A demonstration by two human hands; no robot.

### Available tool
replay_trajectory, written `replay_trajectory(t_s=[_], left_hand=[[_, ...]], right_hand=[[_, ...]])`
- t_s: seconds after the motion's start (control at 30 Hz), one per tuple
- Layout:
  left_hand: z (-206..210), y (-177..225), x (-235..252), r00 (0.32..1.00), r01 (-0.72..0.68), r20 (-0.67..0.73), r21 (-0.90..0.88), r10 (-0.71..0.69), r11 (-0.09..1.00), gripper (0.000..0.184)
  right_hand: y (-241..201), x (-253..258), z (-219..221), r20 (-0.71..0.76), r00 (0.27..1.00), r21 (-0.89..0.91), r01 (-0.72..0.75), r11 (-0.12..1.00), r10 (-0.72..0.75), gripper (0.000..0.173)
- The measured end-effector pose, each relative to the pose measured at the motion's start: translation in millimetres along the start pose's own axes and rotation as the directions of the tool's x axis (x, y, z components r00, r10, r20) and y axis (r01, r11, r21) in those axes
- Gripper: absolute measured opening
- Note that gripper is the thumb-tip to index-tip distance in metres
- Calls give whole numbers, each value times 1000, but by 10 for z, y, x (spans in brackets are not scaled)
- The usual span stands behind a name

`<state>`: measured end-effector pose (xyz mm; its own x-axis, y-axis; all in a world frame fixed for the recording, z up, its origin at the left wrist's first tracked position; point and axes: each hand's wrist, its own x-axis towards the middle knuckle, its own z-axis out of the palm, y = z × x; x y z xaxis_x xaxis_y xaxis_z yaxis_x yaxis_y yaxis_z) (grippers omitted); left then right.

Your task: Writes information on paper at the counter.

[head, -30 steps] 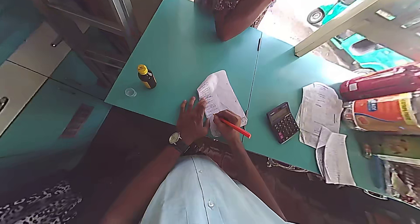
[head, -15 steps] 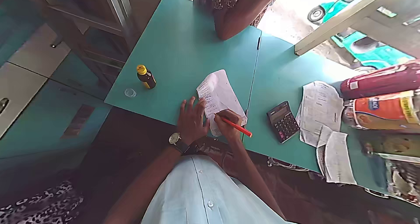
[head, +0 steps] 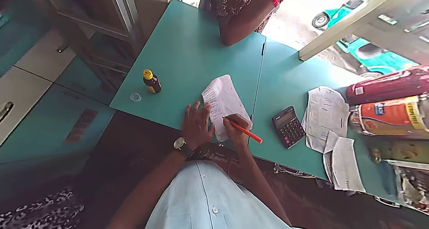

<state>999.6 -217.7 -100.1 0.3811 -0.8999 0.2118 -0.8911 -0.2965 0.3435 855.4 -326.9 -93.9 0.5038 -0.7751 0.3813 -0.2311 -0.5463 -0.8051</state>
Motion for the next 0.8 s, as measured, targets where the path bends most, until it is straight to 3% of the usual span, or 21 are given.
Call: replay_trajectory(t_s=[0.23, 0.8], left_hand=[[22, -1, -9, 1000, -1, -7, -9, 1, 1000, 64], [40, -13, -8, 1000, -4, -25, 16, 4, 1000, 63]], right_hand=[[53, 17, -34, 92, 996, -47, 23, 999, -19, 11], [24, 20, -31, 20, 999, -31, -35, 999, 36, 10]])
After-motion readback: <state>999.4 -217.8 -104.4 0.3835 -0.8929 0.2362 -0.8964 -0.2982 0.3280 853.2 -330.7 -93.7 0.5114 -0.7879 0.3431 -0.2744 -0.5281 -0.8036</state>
